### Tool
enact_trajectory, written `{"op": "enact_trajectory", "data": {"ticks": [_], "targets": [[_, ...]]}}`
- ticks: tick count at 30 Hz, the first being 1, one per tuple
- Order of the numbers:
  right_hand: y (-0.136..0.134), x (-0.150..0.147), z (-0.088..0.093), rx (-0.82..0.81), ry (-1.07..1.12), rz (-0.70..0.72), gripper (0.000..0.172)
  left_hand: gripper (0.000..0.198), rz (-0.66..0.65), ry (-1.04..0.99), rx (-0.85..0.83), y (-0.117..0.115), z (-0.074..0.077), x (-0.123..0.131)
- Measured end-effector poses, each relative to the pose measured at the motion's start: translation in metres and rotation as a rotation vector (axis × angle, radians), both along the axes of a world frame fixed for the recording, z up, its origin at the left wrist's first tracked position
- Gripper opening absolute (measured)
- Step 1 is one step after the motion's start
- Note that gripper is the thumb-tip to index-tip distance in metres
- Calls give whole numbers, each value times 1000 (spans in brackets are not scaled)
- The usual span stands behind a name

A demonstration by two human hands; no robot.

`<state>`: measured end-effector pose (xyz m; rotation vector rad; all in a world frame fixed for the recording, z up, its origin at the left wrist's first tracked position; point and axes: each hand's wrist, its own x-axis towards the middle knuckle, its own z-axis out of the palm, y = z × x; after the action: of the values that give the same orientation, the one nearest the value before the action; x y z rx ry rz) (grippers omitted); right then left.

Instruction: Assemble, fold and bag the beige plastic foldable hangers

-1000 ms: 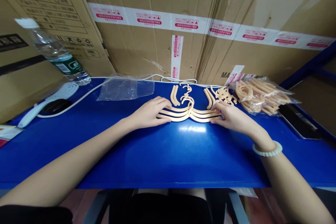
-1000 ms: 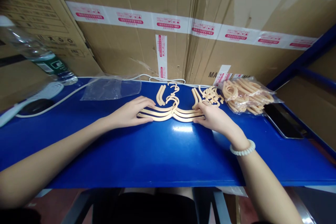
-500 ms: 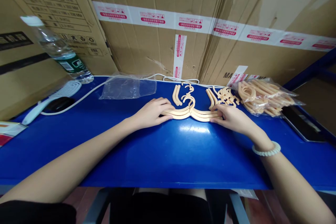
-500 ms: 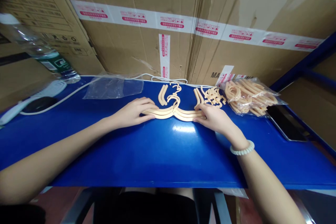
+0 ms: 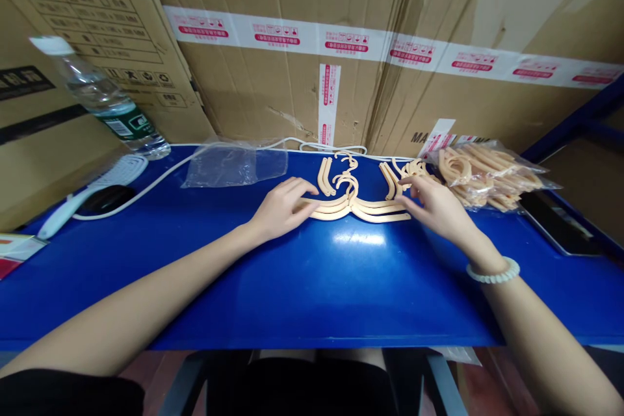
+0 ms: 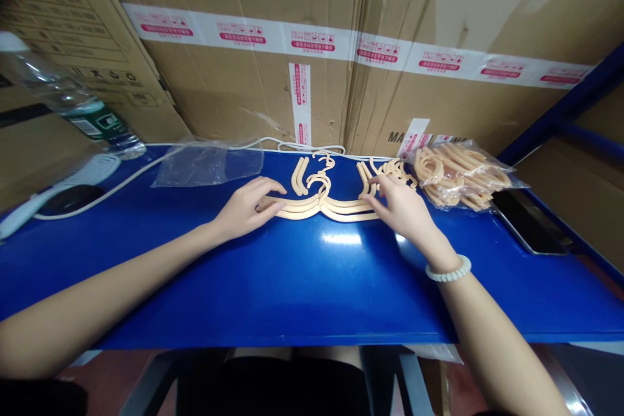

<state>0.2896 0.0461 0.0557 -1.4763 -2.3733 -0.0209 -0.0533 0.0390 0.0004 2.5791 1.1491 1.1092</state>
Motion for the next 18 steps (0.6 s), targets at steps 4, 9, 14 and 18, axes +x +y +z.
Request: {"op": "enact_trajectory", "data": {"ticks": [4,9,14,18], "targets": [[-2,-2,6,153,181,-93,25,22,88,-196,5,0,-3,-1],[-5,-6,4,123,217,-104,25,25,173,-325,-94,0,-2,-2],[-7,-9,0,79,228,-106,26,42,236,-337,-194,3,-3,-2],[-8,-11,1,73,230,-103,26,52,266,-263,-226,6,-5,-3]]}}
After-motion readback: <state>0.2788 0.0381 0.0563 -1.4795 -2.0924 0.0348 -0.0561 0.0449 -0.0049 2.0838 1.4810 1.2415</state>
